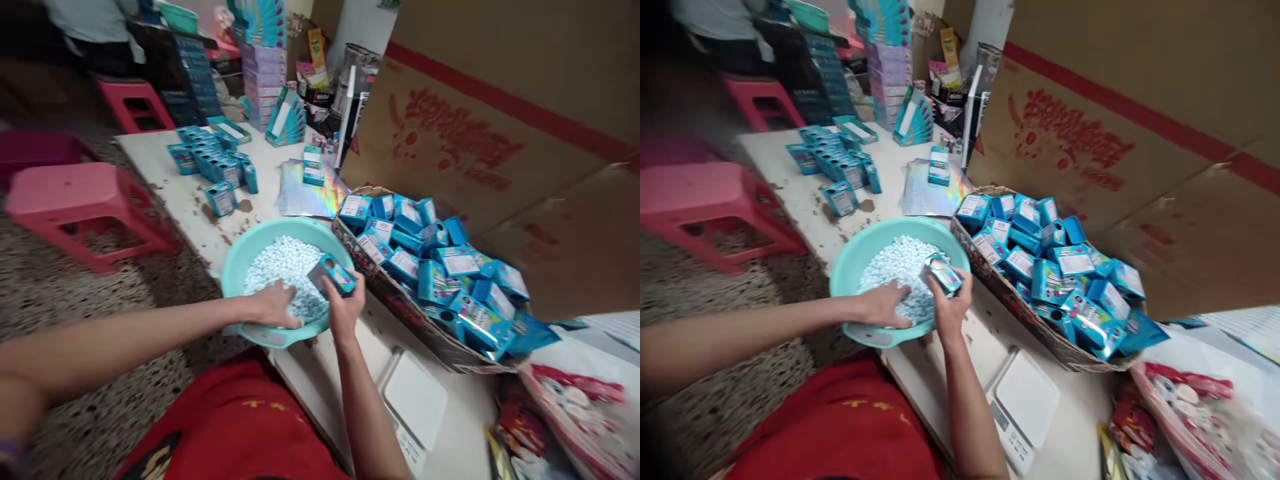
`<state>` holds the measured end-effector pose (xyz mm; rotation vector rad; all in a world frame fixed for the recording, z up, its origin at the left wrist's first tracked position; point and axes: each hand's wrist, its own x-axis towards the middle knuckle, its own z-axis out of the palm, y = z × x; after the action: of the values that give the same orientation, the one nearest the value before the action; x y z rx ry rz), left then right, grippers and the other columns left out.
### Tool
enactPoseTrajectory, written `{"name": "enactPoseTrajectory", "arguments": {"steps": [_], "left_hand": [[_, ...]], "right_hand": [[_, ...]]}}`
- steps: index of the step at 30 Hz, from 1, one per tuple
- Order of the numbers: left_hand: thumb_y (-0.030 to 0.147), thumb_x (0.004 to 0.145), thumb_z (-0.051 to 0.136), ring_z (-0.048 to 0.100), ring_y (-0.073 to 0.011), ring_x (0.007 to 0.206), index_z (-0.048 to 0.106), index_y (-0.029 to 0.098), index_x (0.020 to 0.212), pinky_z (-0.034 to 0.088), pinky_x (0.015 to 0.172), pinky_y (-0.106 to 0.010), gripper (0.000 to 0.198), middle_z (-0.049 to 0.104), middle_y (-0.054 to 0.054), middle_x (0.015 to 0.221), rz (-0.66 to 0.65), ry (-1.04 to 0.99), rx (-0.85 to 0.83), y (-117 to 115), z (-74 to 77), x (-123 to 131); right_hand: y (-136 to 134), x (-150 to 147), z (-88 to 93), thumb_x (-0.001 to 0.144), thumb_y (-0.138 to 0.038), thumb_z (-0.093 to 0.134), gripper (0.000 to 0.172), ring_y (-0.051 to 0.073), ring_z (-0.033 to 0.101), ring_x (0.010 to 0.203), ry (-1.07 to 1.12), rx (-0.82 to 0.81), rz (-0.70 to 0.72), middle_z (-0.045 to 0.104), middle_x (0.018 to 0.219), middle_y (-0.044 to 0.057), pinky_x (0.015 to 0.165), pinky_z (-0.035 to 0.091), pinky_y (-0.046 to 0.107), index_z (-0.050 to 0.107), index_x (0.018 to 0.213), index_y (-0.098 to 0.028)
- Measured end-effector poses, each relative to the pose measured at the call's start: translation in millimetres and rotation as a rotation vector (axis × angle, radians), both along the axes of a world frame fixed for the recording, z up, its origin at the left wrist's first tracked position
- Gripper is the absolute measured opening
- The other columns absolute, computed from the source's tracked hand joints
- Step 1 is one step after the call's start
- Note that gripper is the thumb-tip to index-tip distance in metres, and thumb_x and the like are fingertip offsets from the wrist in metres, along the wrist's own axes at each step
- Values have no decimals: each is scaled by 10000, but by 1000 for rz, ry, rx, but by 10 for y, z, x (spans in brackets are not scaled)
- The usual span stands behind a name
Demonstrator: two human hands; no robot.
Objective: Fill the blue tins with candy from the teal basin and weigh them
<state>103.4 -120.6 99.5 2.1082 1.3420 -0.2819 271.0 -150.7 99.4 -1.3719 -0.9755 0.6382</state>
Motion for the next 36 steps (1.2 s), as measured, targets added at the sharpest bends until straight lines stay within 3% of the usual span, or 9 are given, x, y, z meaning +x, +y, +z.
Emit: {"name": "enactPoseTrajectory", "arguments": {"steps": [3, 7, 9, 12, 15, 18, 21, 27, 36], "left_hand": [[405, 565, 704, 603, -412, 1046, 591, 166, 1173, 493, 851, -490, 662, 576, -202, 1197, 114, -169, -54, 0, -54, 281], [207, 498, 692, 648, -317, 880, 636, 203, 856, 522, 760, -379, 363, 631, -44, 764, 278, -397, -130, 120, -101, 365], [235, 570, 654, 645, -253, 717, 611, 215, 857, 500, 583, -299, 292, 572, -4, 644, 357, -443, -161, 164, -54, 288], [316, 705, 556, 575, -169, 511, 548, 228, 942, 352, 381, -216, 252, 550, 11, 648, 504, -574, -203, 210, 106, 126], [355, 665, 658, 530, -123, 435, 516, 224, 908, 253, 321, -181, 310, 575, 13, 697, 767, -1015, -273, 248, 310, 48], [354, 625, 740, 548, -121, 452, 515, 209, 845, 328, 343, -185, 346, 581, 19, 669, 922, -1470, -241, 285, 454, 107], [311, 650, 724, 589, -130, 538, 504, 197, 812, 451, 457, -205, 297, 562, 31, 625, 979, -1691, -159, 326, 482, 210], [323, 670, 726, 568, -115, 548, 479, 195, 786, 492, 518, -226, 302, 560, 42, 631, 1033, -1746, -150, 378, 402, 251], [329, 664, 746, 555, -91, 536, 522, 201, 876, 460, 502, -192, 334, 573, 46, 664, 939, -1648, -138, 363, 457, 254]], "right_hand": [[68, 35, -17, 673, -476, 769, 505, 159, 587, 797, -2, -23, -80, 620, 897, 6, 774, 494, 302, 571, 1031, -180], [134, 153, 49, 680, -489, 760, 550, 187, 613, 860, -33, -48, -60, 659, 970, 38, 827, 492, 334, 598, 1100, -173], [135, 202, 103, 696, -499, 749, 537, 207, 621, 892, -88, -47, -37, 668, 996, 55, 851, 488, 359, 611, 1099, -173], [114, 231, 172, 730, -495, 731, 462, 224, 616, 923, -260, -9, -3, 659, 1007, 62, 875, 477, 378, 626, 1059, -188], [92, 151, 190, 765, -459, 716, 374, 238, 611, 939, -427, 23, 126, 643, 1001, 65, 860, 474, 379, 633, 1033, -211], [81, -21, 164, 793, -407, 700, 299, 260, 609, 955, -527, 7, 305, 643, 990, 69, 834, 470, 386, 631, 1020, -225], [72, -173, 145, 798, -378, 699, 289, 279, 604, 978, -565, -25, 399, 645, 1005, 72, 824, 465, 396, 628, 1035, -229], [59, -219, 198, 804, -417, 694, 326, 289, 603, 984, -599, -59, 410, 637, 1020, 82, 823, 464, 406, 632, 1055, -219], [56, -180, 220, 780, -387, 717, 307, 280, 609, 977, -499, -80, 407, 647, 1010, 66, 808, 460, 391, 648, 1037, -233]]}}
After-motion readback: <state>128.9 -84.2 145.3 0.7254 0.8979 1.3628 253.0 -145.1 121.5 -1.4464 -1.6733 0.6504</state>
